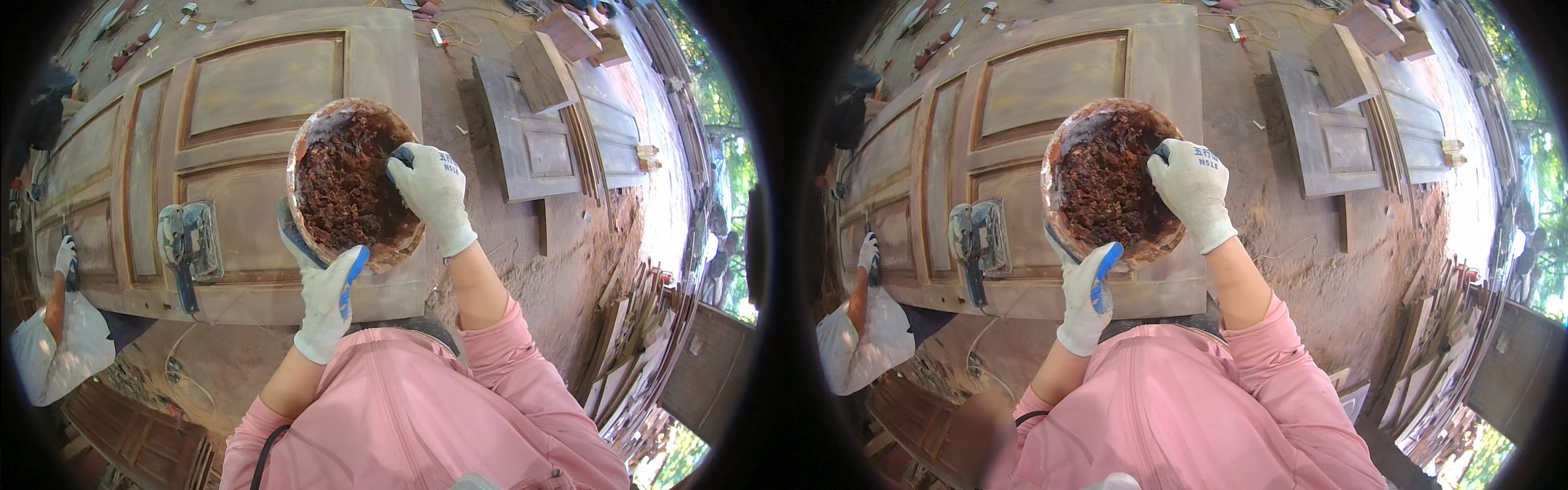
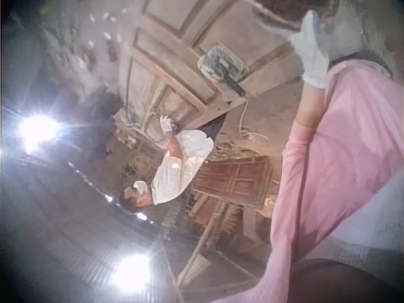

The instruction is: The person applies a brown paste filler to the grooves of a large wooden door using a small tool, then smooths the surface with a cloth. Later, the person uses a power drill with a brush attachment to polish the door surface. Another person works nearby on a similar door.

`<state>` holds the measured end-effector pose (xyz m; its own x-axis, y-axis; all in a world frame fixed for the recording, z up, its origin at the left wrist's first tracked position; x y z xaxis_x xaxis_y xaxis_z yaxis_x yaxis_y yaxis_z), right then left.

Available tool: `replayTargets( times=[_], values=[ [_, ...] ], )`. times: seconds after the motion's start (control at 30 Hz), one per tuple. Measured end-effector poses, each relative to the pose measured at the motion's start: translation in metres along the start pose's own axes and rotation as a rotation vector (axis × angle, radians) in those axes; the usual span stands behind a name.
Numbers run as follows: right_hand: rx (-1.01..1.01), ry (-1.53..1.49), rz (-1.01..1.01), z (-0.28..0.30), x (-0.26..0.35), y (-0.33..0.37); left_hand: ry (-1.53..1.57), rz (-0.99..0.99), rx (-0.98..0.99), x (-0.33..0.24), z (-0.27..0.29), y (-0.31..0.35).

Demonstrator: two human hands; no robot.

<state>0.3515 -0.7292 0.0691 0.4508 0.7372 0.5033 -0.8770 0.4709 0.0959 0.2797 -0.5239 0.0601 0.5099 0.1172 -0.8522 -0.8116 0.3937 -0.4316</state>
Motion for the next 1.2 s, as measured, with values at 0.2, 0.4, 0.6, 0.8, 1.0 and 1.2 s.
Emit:
replayTargets(
  times=[0.2, 0.4, 0.6, 0.8, 1.0, 1.2],
  values=[
    [0.06, -0.13, -0.066, -0.014, -0.005, -0.02, 0.668, 0.397, -0.497, 0.015, -0.011, -0.016],
    [0.16, -0.281, -0.111, -0.019, -0.016, -0.047, 0.62, 0.474, -0.51, 0.028, -0.015, -0.031],
    [0.286, -0.71, -0.209, -0.027, -0.025, -0.068, 0.484, 0.446, -0.516, 0.083, -0.018, -0.008],
    [0.283, -0.773, -0.2, -0.038, -0.049, -0.13, 0.809, 0.712, -0.822, 0.158, -0.004, 0.017],
    [0.17, -0.228, -0.039, -0.075, -0.058, -0.185, 0.876, 0.723, -0.875, 0.207, 0.013, 0.005],
    [0.131, 0.074, 0.13, -0.1, -0.041, -0.184, 0.899, 0.809, -0.957, 0.218, 0.016, 0.013]
  ],
)
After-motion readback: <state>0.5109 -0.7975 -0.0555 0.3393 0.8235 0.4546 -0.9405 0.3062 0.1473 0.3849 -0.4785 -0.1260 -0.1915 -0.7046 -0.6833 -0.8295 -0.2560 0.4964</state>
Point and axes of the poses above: each hand's wrist, its own y-axis away from the middle knuckle, its own z-axis out of the back of the hand, x = y × z, the point moved 9 cm from there along -y, towards the middle knuckle, and after that the axes turned 12 degrees about -z, right-handed, at the moved point
